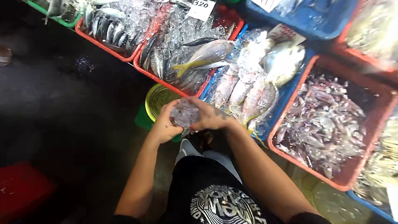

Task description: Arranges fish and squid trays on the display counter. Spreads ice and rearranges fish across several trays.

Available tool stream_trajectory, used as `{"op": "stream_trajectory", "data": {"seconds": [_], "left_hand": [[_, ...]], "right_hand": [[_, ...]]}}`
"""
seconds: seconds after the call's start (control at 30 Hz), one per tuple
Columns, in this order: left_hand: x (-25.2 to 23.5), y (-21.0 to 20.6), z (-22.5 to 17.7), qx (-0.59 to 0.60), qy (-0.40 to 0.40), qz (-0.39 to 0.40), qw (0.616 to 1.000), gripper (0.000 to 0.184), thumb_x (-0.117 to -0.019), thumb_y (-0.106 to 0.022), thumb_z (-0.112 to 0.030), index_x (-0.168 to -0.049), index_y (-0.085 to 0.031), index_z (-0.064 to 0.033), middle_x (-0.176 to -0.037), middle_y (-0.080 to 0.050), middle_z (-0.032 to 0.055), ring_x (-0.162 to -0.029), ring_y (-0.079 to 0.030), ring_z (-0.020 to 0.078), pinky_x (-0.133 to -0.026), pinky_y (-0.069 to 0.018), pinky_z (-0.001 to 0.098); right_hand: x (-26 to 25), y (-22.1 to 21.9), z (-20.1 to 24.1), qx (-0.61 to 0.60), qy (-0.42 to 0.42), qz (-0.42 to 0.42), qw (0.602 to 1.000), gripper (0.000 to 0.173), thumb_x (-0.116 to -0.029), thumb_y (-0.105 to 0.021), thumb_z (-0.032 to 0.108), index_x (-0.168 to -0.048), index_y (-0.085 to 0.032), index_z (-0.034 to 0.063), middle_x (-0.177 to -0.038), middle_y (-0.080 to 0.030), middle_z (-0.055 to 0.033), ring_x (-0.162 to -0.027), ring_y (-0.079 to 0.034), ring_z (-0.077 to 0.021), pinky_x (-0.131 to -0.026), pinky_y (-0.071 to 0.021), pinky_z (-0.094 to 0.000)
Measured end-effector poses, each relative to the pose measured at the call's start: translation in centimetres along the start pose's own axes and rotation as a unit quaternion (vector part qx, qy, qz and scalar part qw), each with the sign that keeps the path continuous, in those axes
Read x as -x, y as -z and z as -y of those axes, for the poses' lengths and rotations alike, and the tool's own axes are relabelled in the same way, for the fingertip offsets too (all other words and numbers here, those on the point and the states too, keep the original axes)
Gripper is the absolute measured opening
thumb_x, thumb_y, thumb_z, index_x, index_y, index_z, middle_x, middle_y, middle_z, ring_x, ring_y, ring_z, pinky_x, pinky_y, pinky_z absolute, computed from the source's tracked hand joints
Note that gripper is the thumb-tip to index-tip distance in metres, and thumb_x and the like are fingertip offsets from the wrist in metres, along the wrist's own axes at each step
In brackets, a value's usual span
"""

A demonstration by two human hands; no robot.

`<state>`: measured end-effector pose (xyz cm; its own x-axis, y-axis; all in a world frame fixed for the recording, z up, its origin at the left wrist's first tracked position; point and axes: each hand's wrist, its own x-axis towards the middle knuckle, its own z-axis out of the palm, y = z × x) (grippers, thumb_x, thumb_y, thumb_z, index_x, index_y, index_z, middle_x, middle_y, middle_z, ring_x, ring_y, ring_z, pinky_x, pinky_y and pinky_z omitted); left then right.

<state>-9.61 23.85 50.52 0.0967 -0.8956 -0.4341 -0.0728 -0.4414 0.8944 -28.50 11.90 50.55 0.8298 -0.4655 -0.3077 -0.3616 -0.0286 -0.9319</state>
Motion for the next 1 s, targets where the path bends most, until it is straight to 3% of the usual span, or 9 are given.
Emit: {"op": "stream_trajectory", "data": {"seconds": [0.07,0.13,0.3,0.43,0.57,0.63,0.73,0.87,1.0], "left_hand": [[-1.4,2.5,3.2,-0.015,0.038,-0.021,0.999,0.103,-0.0688,-0.083,0.009,-0.156,-0.040,-0.0252,-0.153,-0.045,0.0146,-0.124,-0.062,0.0308,-0.093,-0.0608,0.0512],[-2.9,4.1,6.5,-0.031,0.058,-0.060,0.996,0.097,-0.0760,-0.077,0.010,-0.158,-0.037,-0.0241,-0.158,-0.042,0.0140,-0.124,-0.063,0.0332,-0.093,-0.0601,0.0547],[-3.6,5.3,9.3,0.001,0.092,-0.126,0.988,0.076,-0.0879,-0.077,-0.004,-0.155,-0.043,-0.0168,-0.146,-0.055,0.0177,-0.114,-0.068,0.0310,-0.092,-0.0610,0.0495],[-2.2,3.6,6.6,-0.049,-0.033,-0.106,0.993,0.054,-0.0907,-0.074,-0.014,-0.140,-0.056,-0.0026,-0.135,-0.063,0.0178,-0.109,-0.071,0.0250,-0.088,-0.0630,0.0426],[-2.3,0.5,2.0,-0.069,-0.218,0.031,0.973,0.051,-0.0889,-0.070,-0.015,-0.134,-0.056,0.0049,-0.126,-0.066,0.0173,-0.102,-0.071,0.0176,-0.083,-0.0630,0.0343],[-5.0,-2.4,-0.1,-0.122,-0.262,0.108,0.951,0.050,-0.0911,-0.070,-0.012,-0.133,-0.054,0.0103,-0.124,-0.064,0.0237,-0.103,-0.069,0.0207,-0.086,-0.0610,0.0363],[-10.4,-7.9,-3.0,-0.250,-0.357,0.124,0.891,0.046,-0.0931,-0.067,-0.026,-0.128,-0.063,0.0030,-0.126,-0.062,0.0262,-0.110,-0.064,0.0321,-0.090,-0.0569,0.0470],[-18.9,-14.2,-8.6,-0.380,-0.419,0.097,0.819,0.050,-0.0950,-0.062,-0.026,-0.137,-0.058,0.0017,-0.141,-0.050,0.0353,-0.132,-0.047,0.0560,-0.108,-0.0397,0.0692],[-26.0,-17.1,-12.7,-0.454,-0.363,0.059,0.812,0.061,-0.1017,-0.059,-0.033,-0.146,-0.048,0.0064,-0.149,-0.038,0.0424,-0.140,-0.036,0.0613,-0.114,-0.0307,0.0725]], "right_hand": [[-3.5,-2.4,-1.4,0.078,-0.023,-0.041,0.996,0.089,-0.0690,-0.092,0.013,-0.147,-0.050,0.0110,-0.138,-0.060,-0.0157,-0.123,-0.061,-0.0291,-0.103,-0.0524,-0.0535],[-5.8,-4.4,-3.0,0.144,-0.015,-0.109,0.983,0.077,-0.0718,-0.088,0.012,-0.142,-0.057,0.0100,-0.138,-0.059,-0.0183,-0.123,-0.060,-0.0347,-0.100,-0.0529,-0.0582],[-4.7,-4.5,-0.7,0.174,-0.013,-0.146,0.974,0.057,-0.0819,-0.078,0.008,-0.137,-0.061,0.0083,-0.137,-0.061,-0.0171,-0.119,-0.064,-0.0308,-0.098,-0.0568,-0.0514],[2.9,-0.6,-0.5,0.098,0.005,-0.200,0.975,0.036,-0.0932,-0.069,0.017,-0.127,-0.067,0.0071,-0.120,-0.069,-0.0097,-0.099,-0.070,-0.0167,-0.087,-0.0619,-0.0368],[8.9,6.3,-4.3,0.084,-0.034,-0.367,0.926,0.032,-0.0920,-0.071,0.018,-0.118,-0.070,-0.0002,-0.107,-0.073,-0.0121,-0.093,-0.071,-0.0176,-0.084,-0.0603,-0.0371],[10.6,10.9,-5.8,0.138,-0.113,-0.446,0.877,0.038,-0.0912,-0.075,0.027,-0.118,-0.071,0.0014,-0.111,-0.072,-0.0154,-0.105,-0.069,-0.0251,-0.097,-0.0551,-0.0458],[9.5,15.6,-6.4,0.164,-0.208,-0.481,0.836,0.061,-0.0888,-0.077,0.039,-0.141,-0.061,0.0127,-0.136,-0.061,-0.0200,-0.127,-0.058,-0.0362,-0.108,-0.0480,-0.0560],[6.2,17.4,-6.0,0.109,-0.315,-0.426,0.841,0.111,-0.0658,-0.092,0.043,-0.159,-0.037,0.0201,-0.155,-0.039,-0.0296,-0.135,-0.046,-0.0509,-0.102,-0.0457,-0.0688],[4.7,17.5,-6.8,0.112,-0.324,-0.419,0.841,0.119,-0.0642,-0.092,0.036,-0.163,-0.028,0.0246,-0.158,-0.034,-0.0300,-0.133,-0.046,-0.0526,-0.096,-0.0484,-0.0699]]}}
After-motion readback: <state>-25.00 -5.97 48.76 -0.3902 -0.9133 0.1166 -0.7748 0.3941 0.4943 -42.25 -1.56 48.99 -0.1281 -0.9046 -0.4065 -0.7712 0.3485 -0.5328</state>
